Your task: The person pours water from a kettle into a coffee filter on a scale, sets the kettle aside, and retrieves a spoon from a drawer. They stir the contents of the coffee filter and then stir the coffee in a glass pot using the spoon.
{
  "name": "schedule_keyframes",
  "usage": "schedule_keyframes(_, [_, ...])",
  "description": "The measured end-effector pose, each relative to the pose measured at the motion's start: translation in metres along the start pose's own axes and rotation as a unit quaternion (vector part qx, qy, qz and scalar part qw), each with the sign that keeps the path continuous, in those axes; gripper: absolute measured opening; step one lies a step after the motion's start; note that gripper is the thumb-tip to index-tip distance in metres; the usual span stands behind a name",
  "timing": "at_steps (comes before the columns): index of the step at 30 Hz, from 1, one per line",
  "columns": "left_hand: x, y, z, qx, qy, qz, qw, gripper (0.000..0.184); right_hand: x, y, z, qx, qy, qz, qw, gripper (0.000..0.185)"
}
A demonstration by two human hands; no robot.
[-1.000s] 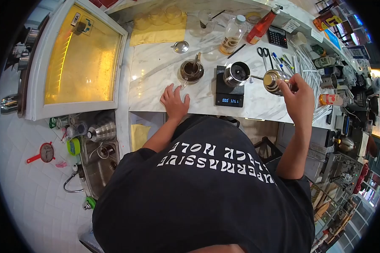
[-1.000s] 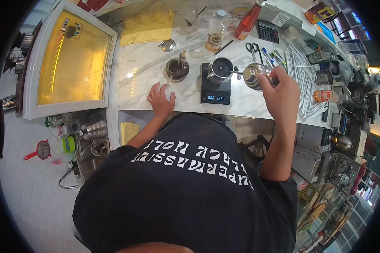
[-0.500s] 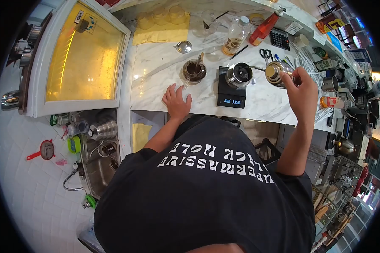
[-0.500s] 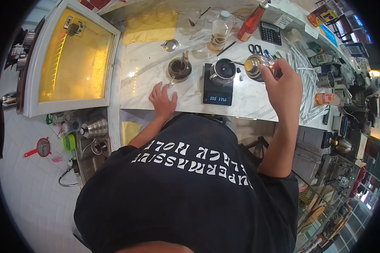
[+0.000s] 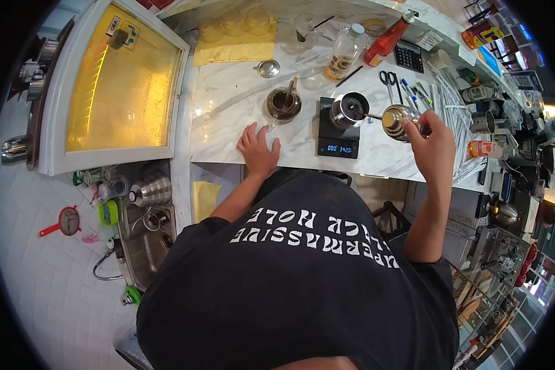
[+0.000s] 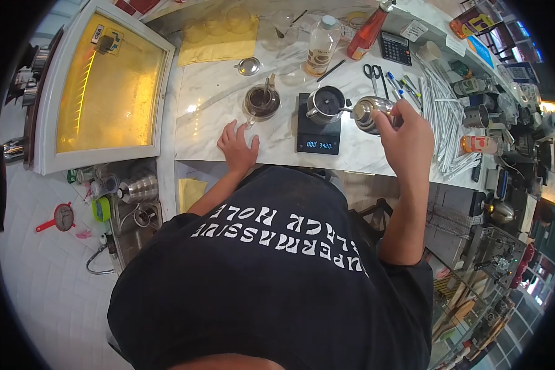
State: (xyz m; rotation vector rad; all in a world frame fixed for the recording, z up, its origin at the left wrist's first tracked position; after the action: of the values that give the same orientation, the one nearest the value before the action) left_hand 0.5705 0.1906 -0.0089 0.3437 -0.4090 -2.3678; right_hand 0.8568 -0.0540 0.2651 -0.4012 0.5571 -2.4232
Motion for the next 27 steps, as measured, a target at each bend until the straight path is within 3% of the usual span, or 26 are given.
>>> schedule_keyframes(14, [0.0,0.0,-0.001,0.001,-0.007,-0.001,1.0,0.052,-0.014,-0.006,0.017,-0.012,0.03,0.013,0.999,0.038])
schedule_keyframes(27, [-0.001,0.001,0.0,-0.005,-0.015,0.008,1.0,0.053,-0.005,-0.009,-0.006,0.011,-0.015,0.015,1.0,0.036])
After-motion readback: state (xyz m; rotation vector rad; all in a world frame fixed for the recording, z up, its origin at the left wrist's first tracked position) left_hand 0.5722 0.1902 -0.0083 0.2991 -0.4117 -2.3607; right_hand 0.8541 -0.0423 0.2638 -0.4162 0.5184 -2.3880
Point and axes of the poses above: each hand's wrist, its own x-axis away from the middle knuckle, its own z-axis out of the back of the hand, y = z × x, the point moved 9 cm from there along -x, towards the middle knuckle, and after that the axes turned 14 degrees about -y, right-handed, at the moved point
